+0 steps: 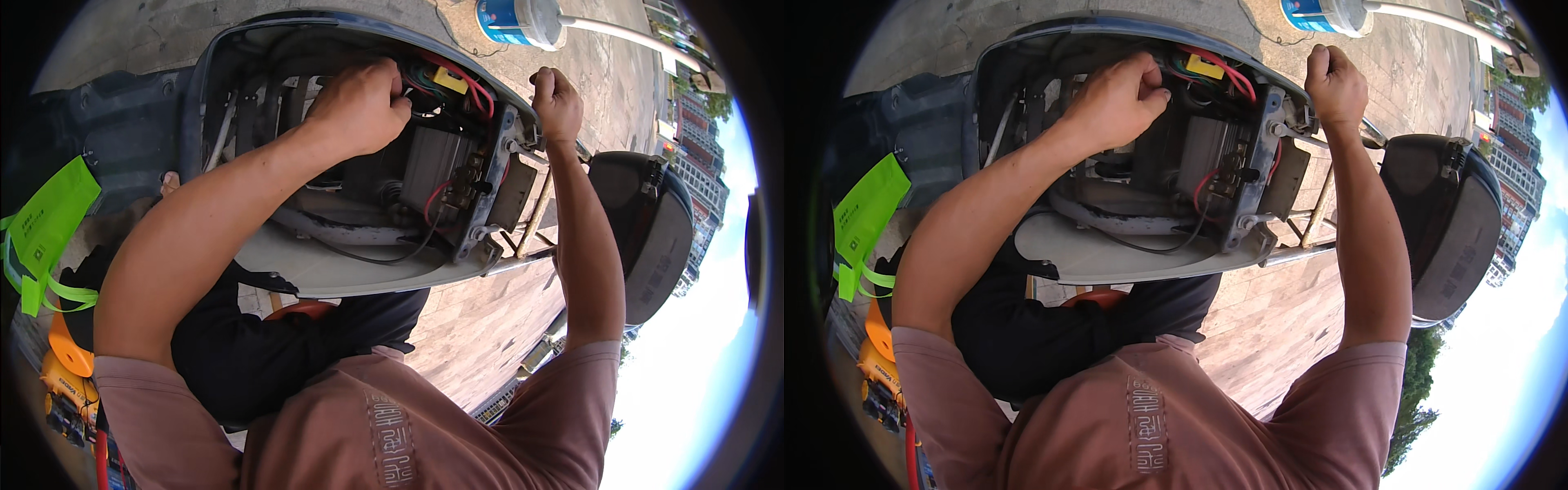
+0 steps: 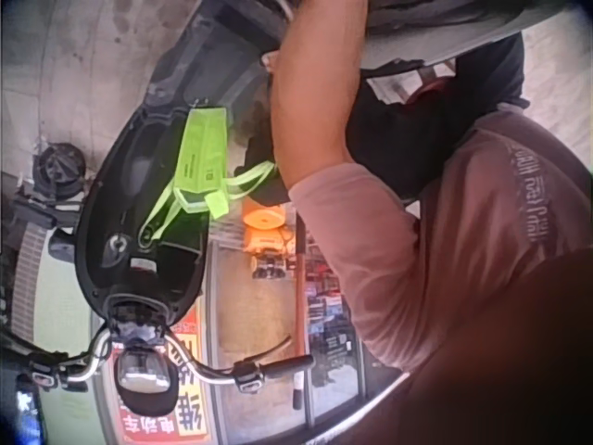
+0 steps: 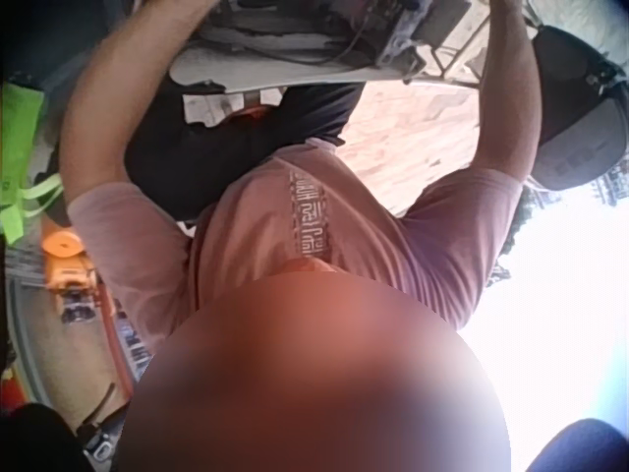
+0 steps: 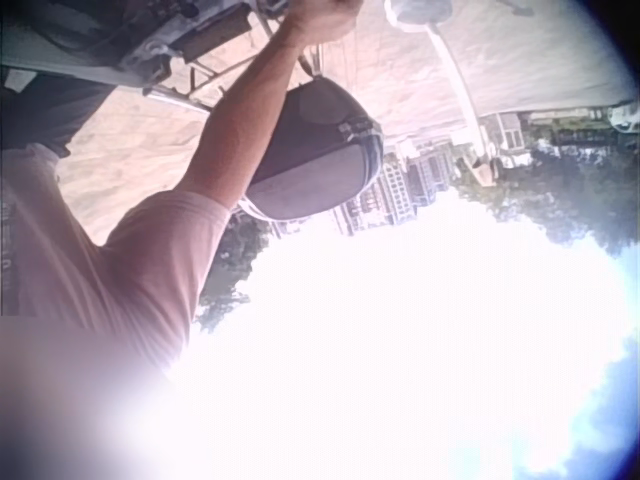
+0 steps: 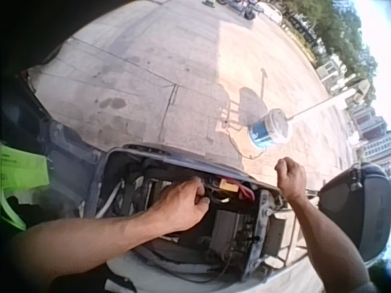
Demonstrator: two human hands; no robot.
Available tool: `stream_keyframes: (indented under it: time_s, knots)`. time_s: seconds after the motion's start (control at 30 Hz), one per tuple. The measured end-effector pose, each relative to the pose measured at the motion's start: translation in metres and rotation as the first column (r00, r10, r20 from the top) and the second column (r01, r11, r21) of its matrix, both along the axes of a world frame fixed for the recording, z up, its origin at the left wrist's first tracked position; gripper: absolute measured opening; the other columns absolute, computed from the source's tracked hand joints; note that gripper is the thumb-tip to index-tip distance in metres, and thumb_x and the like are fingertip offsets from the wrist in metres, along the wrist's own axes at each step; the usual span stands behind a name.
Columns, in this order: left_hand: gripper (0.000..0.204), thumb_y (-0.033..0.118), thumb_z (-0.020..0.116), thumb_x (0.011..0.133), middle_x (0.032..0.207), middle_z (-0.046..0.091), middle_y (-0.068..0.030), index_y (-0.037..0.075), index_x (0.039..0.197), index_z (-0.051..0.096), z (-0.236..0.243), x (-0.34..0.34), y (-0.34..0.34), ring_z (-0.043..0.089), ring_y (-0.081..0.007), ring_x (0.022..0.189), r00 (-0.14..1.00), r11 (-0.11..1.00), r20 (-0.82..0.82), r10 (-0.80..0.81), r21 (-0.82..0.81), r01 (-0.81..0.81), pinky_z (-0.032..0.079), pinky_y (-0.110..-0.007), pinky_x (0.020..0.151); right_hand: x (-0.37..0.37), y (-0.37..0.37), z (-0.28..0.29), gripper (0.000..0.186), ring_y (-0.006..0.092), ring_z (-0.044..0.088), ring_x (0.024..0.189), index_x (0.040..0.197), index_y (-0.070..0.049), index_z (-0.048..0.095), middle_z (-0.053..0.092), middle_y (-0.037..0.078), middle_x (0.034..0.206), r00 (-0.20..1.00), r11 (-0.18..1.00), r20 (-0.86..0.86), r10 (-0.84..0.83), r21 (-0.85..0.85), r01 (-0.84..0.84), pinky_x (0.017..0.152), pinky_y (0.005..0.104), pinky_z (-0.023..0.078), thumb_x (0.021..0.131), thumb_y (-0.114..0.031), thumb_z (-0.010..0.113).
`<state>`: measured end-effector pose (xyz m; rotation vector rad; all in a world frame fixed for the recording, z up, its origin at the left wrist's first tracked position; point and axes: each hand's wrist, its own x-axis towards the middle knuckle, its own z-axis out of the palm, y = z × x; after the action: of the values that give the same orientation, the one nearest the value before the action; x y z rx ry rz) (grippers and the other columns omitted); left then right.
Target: The person removes the seat of an electric scooter using a cordless impact driver, then inspects and manipulates the internal wiring and components under the seat. The person also retrieves a stool from inside the shop and returns to continue working on the scooter's electrical system.
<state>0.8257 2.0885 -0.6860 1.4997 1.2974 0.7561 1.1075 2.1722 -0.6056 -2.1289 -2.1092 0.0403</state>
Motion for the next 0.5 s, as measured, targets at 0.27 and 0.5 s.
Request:
stream_keyframes:
  time_s: [0.27, 0.5]
  knots:
    - [0.046, 0.017, 0.059, 0.089, 0.093, 0.065, -0.0093, 0.001, 0.132, 0.053, 0.023, 0.047, -0.003, 0.064, -0.0174, 0.078, 0.954, 0.945, 0.294, -0.052, -0.295, 0.142, 0.052, -0.032, 0.07, 0.002, -0.001, -0.002, 0.042, 0.0422, 0.063, 0.077, 0.081, -0.011, 0.068, 0.065, 0.016, 0.073, 1.0, 0.999, 0.01, -0.016, 0.045, 0.015, 0.069, 0.0463, 0.05, 0.09, -0.047, 0.047]
    - [0.046, 0.006, 0.052, 0.088, 0.091, 0.061, -0.0068, 0.007, 0.133, 0.053, 0.025, 0.053, -0.015, 0.059, -0.0119, 0.069, 0.763, 0.765, 0.606, 0.226, -0.595, 0.246, 0.049, -0.026, 0.061, 0.004, -0.001, -0.005, 0.043, 0.0407, 0.065, 0.078, 0.086, -0.013, 0.071, 0.069, 0.014, 0.076, 1.0, 0.998, 0.019, 0.011, 0.069, -0.012, 0.07, 0.0468, 0.052, 0.089, -0.05, 0.049]
